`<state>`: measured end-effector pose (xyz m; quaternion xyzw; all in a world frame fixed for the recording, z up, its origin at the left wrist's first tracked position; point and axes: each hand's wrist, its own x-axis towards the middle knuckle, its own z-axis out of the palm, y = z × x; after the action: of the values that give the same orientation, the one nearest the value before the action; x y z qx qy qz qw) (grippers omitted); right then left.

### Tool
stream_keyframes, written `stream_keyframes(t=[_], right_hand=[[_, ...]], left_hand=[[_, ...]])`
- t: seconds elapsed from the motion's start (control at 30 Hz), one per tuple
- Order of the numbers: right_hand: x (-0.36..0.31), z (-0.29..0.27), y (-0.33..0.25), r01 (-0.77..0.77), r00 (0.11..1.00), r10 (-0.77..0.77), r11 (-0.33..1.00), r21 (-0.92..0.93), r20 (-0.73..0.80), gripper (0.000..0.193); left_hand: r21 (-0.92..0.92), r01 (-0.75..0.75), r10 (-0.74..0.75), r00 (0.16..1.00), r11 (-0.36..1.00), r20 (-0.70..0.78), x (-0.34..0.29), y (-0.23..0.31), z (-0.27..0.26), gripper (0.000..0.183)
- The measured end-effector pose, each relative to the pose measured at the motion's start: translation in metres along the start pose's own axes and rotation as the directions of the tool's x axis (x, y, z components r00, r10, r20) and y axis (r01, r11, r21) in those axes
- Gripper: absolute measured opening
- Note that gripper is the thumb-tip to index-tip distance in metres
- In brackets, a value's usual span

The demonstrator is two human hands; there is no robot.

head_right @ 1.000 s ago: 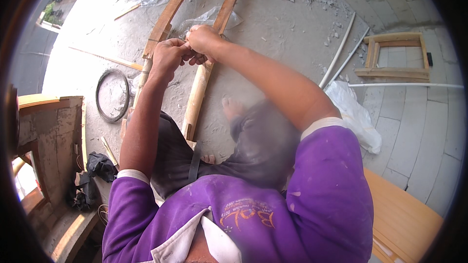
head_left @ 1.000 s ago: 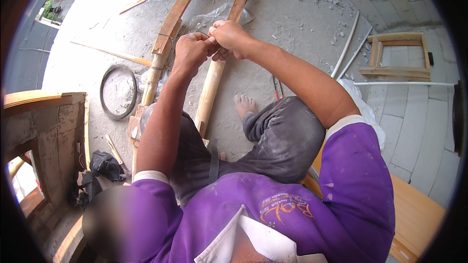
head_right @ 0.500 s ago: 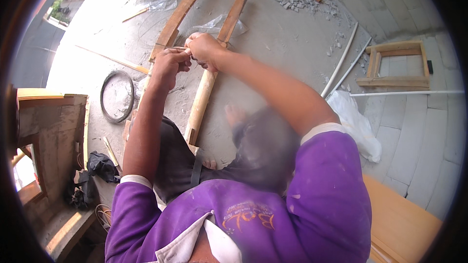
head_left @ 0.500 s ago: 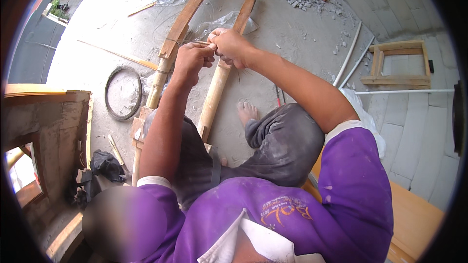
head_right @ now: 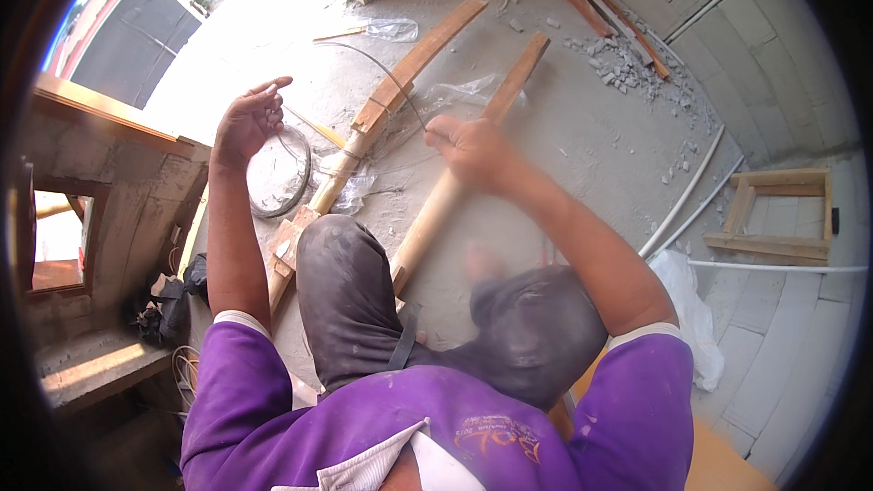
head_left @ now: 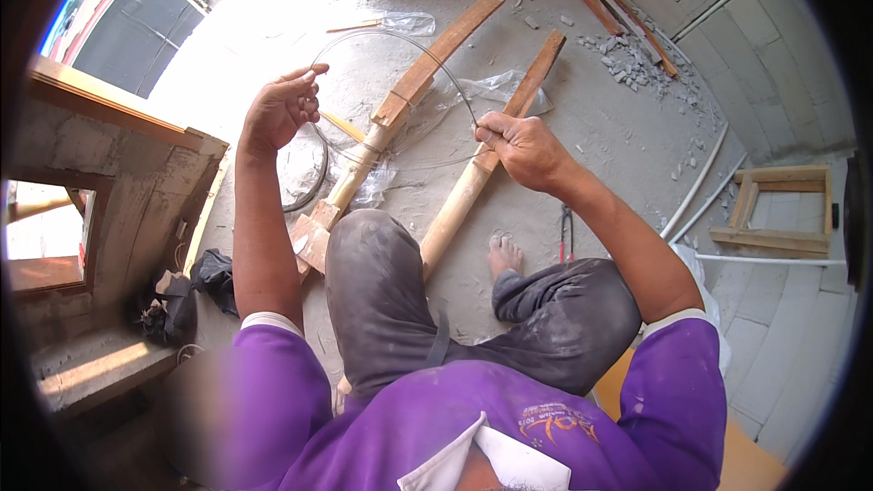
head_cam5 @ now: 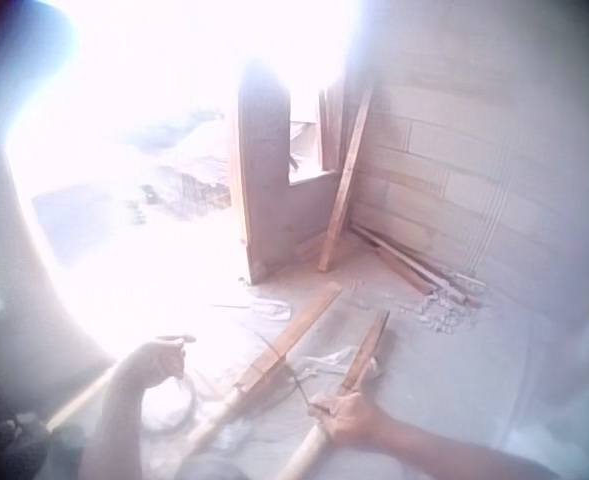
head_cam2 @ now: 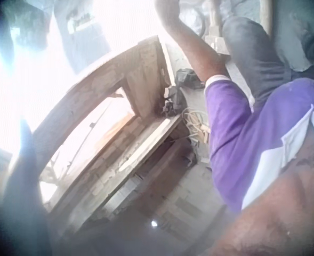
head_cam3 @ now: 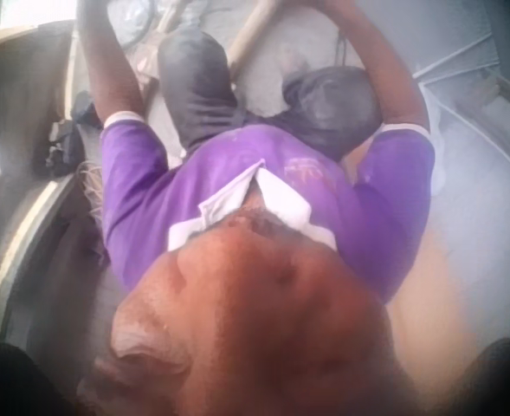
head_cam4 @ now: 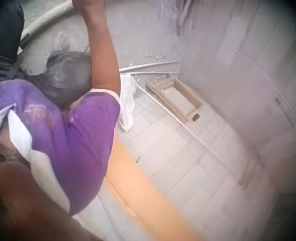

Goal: The person sits on the floor and assembles a wooden frame by tying wooden planks together with wire. They use pliers to twist and secure the wire around the joints of the planks.

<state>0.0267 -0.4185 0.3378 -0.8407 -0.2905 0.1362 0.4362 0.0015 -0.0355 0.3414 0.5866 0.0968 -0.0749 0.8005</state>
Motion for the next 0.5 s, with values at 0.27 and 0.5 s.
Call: stream_keyframes(t=[0.27,0.5], right_hand=[[0.000,-0.011,0.004,0.200,0.976,-0.189,0.975,-0.095,0.109,0.019],[-0.012,-0.031,-0.032,0.247,0.961,-0.257,0.964,0.099,0.104,0.018]], left_hand=[[0.389,-0.068,0.035,0.995,0.919,0.092,-0.025,0.063,-0.034,0.023],[0.449,0.127,-0.117,0.992,0.885,-0.049,-0.073,0.075,-0.036,0.029]])
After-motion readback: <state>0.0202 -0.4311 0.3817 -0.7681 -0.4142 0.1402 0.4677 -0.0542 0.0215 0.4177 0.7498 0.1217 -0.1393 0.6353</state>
